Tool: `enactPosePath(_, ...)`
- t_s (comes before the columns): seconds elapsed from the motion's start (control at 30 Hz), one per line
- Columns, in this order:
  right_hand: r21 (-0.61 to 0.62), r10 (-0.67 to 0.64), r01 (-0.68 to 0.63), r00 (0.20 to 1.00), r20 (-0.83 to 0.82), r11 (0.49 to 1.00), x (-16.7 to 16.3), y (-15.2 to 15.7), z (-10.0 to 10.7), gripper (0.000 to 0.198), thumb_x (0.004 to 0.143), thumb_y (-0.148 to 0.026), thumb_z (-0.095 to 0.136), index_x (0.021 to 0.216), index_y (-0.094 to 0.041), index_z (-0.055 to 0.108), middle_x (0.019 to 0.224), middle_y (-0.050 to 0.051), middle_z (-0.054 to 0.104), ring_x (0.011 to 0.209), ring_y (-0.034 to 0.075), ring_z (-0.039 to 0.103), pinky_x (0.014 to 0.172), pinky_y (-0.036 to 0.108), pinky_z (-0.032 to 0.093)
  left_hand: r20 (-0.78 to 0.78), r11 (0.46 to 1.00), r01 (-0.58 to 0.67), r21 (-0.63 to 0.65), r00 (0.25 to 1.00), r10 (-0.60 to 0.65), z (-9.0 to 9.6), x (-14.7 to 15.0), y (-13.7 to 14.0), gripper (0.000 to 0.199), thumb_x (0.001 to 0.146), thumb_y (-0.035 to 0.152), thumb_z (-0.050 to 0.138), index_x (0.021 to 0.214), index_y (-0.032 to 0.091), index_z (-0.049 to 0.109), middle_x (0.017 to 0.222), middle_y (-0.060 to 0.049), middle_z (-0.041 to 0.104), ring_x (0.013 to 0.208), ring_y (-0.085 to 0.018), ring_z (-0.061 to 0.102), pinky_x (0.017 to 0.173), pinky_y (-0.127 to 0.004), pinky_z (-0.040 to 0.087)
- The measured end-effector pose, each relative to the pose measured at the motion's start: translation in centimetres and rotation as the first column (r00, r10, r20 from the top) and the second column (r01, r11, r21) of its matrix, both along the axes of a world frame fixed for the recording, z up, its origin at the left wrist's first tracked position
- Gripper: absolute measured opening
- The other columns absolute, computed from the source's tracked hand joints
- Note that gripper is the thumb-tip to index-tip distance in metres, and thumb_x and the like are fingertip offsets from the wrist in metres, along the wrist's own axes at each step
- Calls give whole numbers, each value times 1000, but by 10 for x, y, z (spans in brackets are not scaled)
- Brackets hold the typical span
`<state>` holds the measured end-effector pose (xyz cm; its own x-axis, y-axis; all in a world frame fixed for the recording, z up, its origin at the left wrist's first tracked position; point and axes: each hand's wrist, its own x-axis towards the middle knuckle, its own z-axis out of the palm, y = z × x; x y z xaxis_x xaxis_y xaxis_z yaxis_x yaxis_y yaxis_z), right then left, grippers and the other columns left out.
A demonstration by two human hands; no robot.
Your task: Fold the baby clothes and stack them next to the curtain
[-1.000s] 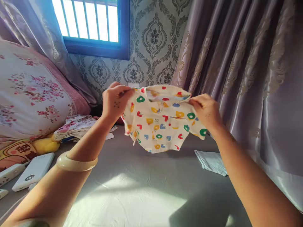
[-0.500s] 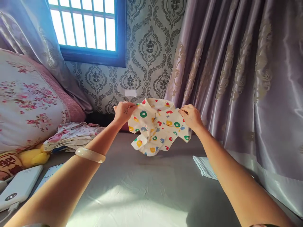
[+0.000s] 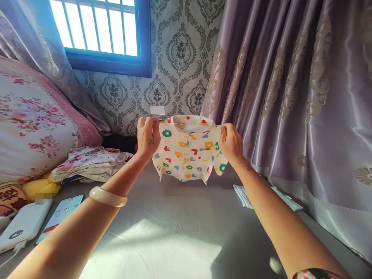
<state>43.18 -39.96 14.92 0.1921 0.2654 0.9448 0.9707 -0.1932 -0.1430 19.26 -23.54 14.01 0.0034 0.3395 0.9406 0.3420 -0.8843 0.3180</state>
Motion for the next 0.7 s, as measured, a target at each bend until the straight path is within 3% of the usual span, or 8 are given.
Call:
enactPosePath(0.13, 21, -79, 77, 992, 103, 997, -19, -26, -2, 29, 98, -34, 34, 96, -21, 59, 90, 6, 69, 82, 19, 62, 64, 26, 39, 23, 990, -69, 119, 997, 67, -3, -27, -25, 17, 95, 27, 46, 99, 20, 61, 83, -3, 47, 80, -17, 49, 75, -30, 42)
enactPosePath(0.33, 40, -12, 5, 983, 185, 999, -60, -80, 7, 26, 95, -36, 40, 94, -21, 61, 84, 4, 69, 73, 17, 63, 62, 26, 42, 51, 961, -202, 189, 979, 196, -1, -90, -84, 23, 94, 31, 51, 103, 19, 68, 82, -4, 49, 77, -15, 51, 69, -28, 43)
enactPosePath(0.53, -27, 142, -139, 980, 140, 990, -107, -130, 43, 22, 92, -36, 47, 86, -25, 65, 72, 1, 67, 64, 17, 62, 60, 28, 46, 69, 958, -218, 187, 976, 208, 36, -147, -136, 21, 88, 36, 58, 97, 23, 73, 72, 2, 48, 79, -13, 50, 83, -31, 45)
enactPosePath(0.6, -71, 193, -186, 975, 110, 980, -111, -134, 57, 18, 88, -34, 52, 83, -24, 66, 69, 0, 67, 61, 16, 62, 59, 27, 46, 55, 971, -182, 156, 983, 176, 52, -155, -137, 25, 85, 37, 59, 99, 22, 73, 73, 4, 49, 78, -11, 51, 83, -31, 45)
enactPosePath(0.7, -135, 226, -218, 973, 45, 967, -100, -120, 68, 14, 83, -28, 56, 81, -22, 67, 69, 0, 68, 61, 15, 62, 59, 26, 44, -5, 999, -38, 30, 999, 38, 66, -152, -117, 32, 80, 40, 64, 100, 17, 73, 78, 4, 53, 70, -6, 50, 77, -28, 45)
